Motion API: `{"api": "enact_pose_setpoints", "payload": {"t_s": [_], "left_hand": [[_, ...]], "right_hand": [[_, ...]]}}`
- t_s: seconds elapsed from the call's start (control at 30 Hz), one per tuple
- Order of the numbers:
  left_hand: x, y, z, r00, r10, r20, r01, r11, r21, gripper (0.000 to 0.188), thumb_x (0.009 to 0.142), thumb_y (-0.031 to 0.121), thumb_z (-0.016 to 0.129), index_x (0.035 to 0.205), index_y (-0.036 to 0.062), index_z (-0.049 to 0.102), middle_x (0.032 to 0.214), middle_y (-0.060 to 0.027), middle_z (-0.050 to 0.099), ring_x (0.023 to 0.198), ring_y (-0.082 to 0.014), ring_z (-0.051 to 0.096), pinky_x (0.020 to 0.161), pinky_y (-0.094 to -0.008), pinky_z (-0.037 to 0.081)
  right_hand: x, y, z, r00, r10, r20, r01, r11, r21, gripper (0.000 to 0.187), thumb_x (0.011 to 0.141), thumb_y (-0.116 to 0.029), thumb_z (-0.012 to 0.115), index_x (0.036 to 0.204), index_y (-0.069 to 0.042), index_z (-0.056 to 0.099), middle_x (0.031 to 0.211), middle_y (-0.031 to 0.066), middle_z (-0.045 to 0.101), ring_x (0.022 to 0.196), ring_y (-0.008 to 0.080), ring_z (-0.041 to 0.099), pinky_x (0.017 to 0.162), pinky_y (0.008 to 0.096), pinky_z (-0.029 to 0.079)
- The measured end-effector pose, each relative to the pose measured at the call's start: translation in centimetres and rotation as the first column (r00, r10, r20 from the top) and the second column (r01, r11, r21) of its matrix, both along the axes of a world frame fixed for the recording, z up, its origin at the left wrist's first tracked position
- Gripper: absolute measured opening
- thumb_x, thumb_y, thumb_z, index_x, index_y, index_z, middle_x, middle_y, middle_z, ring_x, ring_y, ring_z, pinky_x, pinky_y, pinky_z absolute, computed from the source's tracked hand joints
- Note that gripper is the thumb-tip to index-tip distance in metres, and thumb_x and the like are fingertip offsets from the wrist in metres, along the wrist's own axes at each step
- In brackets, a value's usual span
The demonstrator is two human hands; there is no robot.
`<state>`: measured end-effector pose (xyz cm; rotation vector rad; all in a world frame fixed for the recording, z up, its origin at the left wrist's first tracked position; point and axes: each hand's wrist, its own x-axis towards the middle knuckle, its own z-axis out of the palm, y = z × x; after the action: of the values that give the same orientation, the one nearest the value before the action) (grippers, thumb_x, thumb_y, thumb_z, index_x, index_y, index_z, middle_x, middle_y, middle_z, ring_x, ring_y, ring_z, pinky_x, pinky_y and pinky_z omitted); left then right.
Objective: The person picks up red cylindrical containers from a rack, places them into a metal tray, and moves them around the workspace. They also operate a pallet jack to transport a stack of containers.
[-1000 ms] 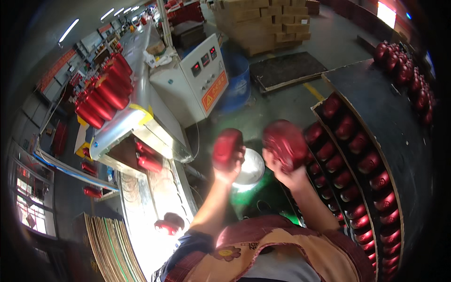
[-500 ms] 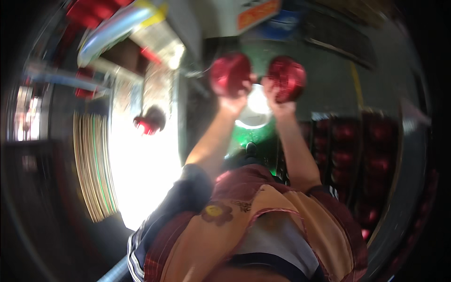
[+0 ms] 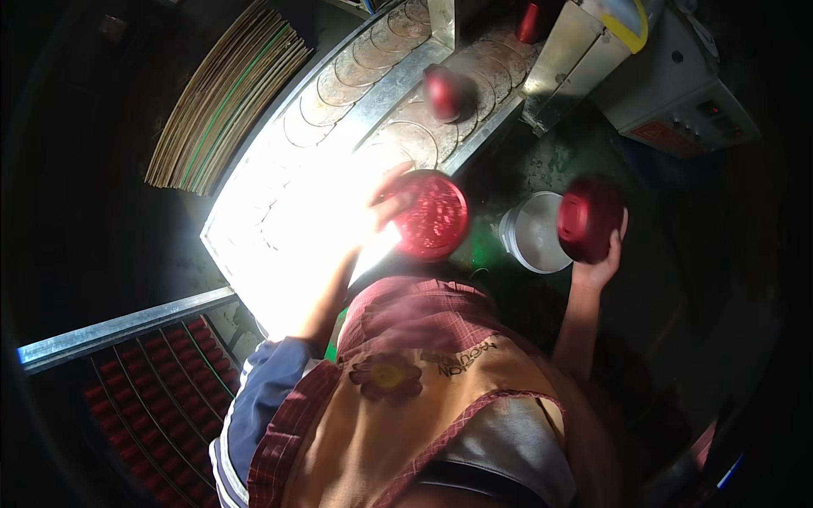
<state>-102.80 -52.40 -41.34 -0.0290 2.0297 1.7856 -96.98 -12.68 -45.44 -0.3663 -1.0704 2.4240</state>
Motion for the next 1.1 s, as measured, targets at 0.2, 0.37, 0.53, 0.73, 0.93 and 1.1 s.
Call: {"api": "enact_pose_setpoints", "payload": {"t_s": [0.2,0.37,0.53,0.73,0.93,1.1], "left_hand": [[-1.3,-5.3,-4.9,0.813,0.196,-0.548,-0.486,0.747,-0.454,0.060,0.085,0.016,0.071,0.141,0.0203,0.050,0.138,-0.0224,0.044,0.125,-0.0361,0.050,0.106,-0.0441,0.042],[-5.3,-3.0,-9.6,0.813,0.097,-0.574,-0.513,0.587,-0.627,0.064,0.078,0.016,0.073,0.137,0.0296,0.052,0.146,-0.0251,0.034,0.120,-0.0458,0.050,0.094,-0.0491,0.050],[-9.6,1.2,-12.1,0.838,-0.060,-0.542,-0.395,0.619,-0.679,0.076,0.074,0.011,0.075,0.140,0.0373,0.049,0.151,-0.0201,0.028,0.128,-0.0440,0.040,0.092,-0.0480,0.052],[-15.1,5.4,-10.4,0.803,-0.181,-0.568,-0.256,0.755,-0.604,0.079,0.072,0.004,0.079,0.142,0.0258,0.050,0.155,-0.0313,0.020,0.138,-0.0458,0.031,0.113,-0.0493,0.030],[-16.3,10.1,-6.9,0.499,-0.203,-0.843,-0.168,0.931,-0.324,0.048,0.096,0.037,0.055,0.135,0.0095,0.058,0.153,-0.0208,0.035,0.136,-0.0379,0.040,0.109,-0.0494,0.035],[-12.5,22.9,-0.2,0.599,-0.251,-0.761,0.389,0.921,0.002,0.038,0.098,0.013,0.054,0.134,0.0003,0.054,0.145,-0.0179,0.043,0.132,-0.0322,0.046,0.099,-0.0401,0.048]], "right_hand": [[-11.3,-18.2,-1.5,0.989,0.110,-0.096,0.044,0.405,0.913,0.049,0.074,-0.002,0.076,0.120,-0.016,0.068,0.122,0.0133,0.053,0.121,0.0294,0.051,0.101,0.0369,0.043],[-17.4,-26.6,-6.8,0.977,0.175,0.121,-0.178,0.366,0.913,0.048,0.076,-0.001,0.075,0.116,-0.026,0.071,0.135,0.0121,0.047,0.121,0.0280,0.053,0.098,0.0356,0.049],[-23.1,-25.1,-11.0,0.959,0.049,0.278,-0.282,0.198,0.939,0.054,0.078,-0.004,0.073,0.122,-0.035,0.067,0.144,0.0105,0.039,0.131,0.0274,0.044,0.104,0.0356,0.045],[-24.7,-17.1,-5.1,0.957,0.032,0.290,-0.292,0.099,0.951,0.060,0.080,-0.008,0.072,0.134,-0.030,0.060,0.152,0.0197,0.027,0.137,0.0417,0.027,0.113,0.0461,0.031],[-6.1,-2.7,9.7,0.974,-0.216,0.064,-0.051,0.064,0.997,0.050,0.086,-0.005,0.066,0.133,-0.018,0.057,0.140,0.0118,0.045,0.126,0.0277,0.048,0.104,0.0397,0.044],[17.6,7.1,24.5,0.709,-0.697,-0.108,-0.138,-0.287,0.948,0.040,0.090,-0.014,0.065,0.129,-0.013,0.059,0.131,0.0129,0.053,0.122,0.0284,0.051,0.097,0.0399,0.049]]}}
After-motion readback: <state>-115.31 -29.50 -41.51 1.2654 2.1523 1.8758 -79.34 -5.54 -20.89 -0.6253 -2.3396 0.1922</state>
